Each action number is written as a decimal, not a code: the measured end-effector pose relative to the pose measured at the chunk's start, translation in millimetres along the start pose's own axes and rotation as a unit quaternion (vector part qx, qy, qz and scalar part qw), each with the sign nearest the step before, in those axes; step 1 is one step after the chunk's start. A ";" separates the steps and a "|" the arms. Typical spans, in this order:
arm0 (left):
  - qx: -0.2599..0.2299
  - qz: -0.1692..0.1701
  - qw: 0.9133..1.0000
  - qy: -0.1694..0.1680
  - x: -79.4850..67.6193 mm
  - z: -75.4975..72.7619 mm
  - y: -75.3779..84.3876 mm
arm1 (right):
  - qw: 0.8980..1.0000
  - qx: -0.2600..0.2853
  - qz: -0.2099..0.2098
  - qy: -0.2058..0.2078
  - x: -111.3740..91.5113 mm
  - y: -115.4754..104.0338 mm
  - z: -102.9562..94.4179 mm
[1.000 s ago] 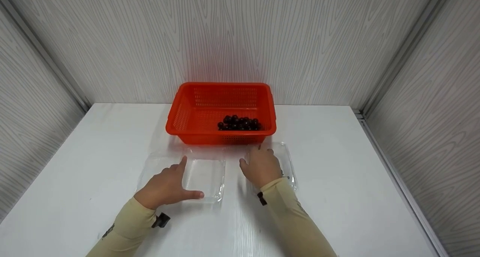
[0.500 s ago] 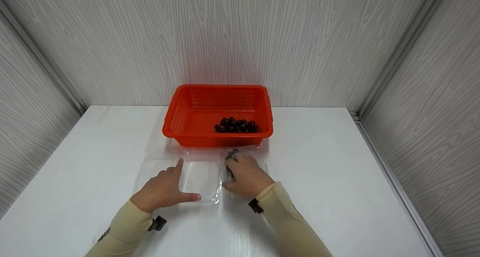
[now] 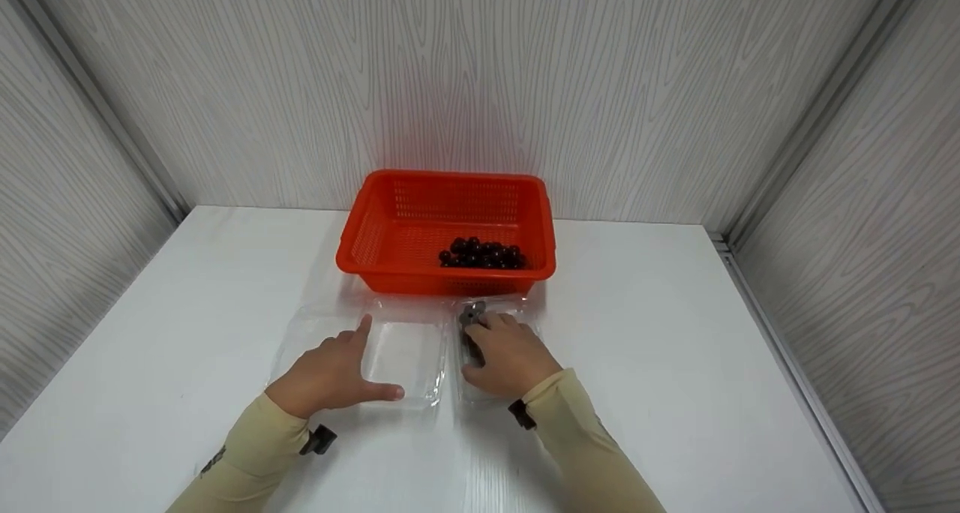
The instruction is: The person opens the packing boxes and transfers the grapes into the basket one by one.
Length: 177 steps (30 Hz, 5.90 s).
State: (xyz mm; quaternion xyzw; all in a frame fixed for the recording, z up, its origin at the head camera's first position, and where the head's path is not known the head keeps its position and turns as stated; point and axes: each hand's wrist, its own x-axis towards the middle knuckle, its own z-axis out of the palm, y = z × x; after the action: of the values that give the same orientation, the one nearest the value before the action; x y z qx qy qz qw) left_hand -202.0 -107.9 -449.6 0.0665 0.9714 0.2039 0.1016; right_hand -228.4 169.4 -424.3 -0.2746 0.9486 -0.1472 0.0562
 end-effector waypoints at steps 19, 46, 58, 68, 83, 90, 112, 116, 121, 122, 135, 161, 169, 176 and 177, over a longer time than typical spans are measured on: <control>-0.024 -0.011 1.000 -0.008 1.5 -10.9 -7.5 | 0.997 0.065 0.002 -0.035 -0.3 -1.9 7.2; -0.011 -0.023 0.999 -0.020 3.2 -15.9 -16.1 | 0.991 0.078 0.105 -0.025 -5.9 13.2 -9.7; -0.019 -0.011 0.999 -0.025 -5.7 -15.5 -26.0 | 0.991 0.056 0.119 -0.019 7.7 6.2 -4.2; -0.006 0.064 0.998 -0.025 -3.9 -17.9 -21.6 | 0.989 0.122 0.084 -0.022 9.4 7.1 -5.1; 0.012 0.234 0.972 -0.025 6.8 4.4 11.8 | 0.986 0.065 0.147 -0.038 -3.9 21.2 -7.3; 0.011 0.222 0.975 -0.017 3.9 16.4 19.0 | 0.982 0.088 0.158 -0.057 -6.2 22.2 -3.7; 0.030 0.174 0.982 0.071 9.8 21.7 22.9 | 0.959 0.239 0.008 -0.156 8.8 45.9 -0.3; 0.023 0.173 0.982 0.071 10.2 23.9 20.4 | 0.945 0.266 0.005 -0.192 5.7 51.5 3.7; 0.017 0.177 0.982 0.071 9.4 26.7 19.1 | 0.943 0.240 0.023 -0.228 -1.2 45.0 8.5; 0.017 0.178 0.981 0.071 9.4 26.9 19.0 | 0.944 0.231 0.022 -0.233 -2.1 42.2 8.7; 0.010 0.174 0.982 0.070 15.0 25.3 18.0 | 0.945 0.220 0.022 -0.241 4.7 35.5 10.6; 0.030 0.178 0.980 0.081 12.5 24.0 17.6 | 0.936 0.247 0.018 -0.249 2.8 33.9 12.1; 0.024 0.176 0.981 0.081 15.0 20.9 19.6 | 0.940 0.246 0.009 -0.238 4.6 34.5 8.3; 0.030 0.190 0.978 0.086 15.0 19.8 18.9 | 0.951 0.216 0.026 -0.219 4.5 32.6 9.1; 0.028 0.190 0.978 0.085 14.4 19.8 18.3 | 0.950 0.219 0.027 -0.220 4.4 32.3 9.7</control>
State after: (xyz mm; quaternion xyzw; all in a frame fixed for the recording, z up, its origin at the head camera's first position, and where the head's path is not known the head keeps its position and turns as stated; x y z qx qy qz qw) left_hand -209.9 -81.2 -462.3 0.2350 0.9515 0.1973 -0.0240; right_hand -246.6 190.6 -443.6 -0.2559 0.8641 -0.2854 0.3262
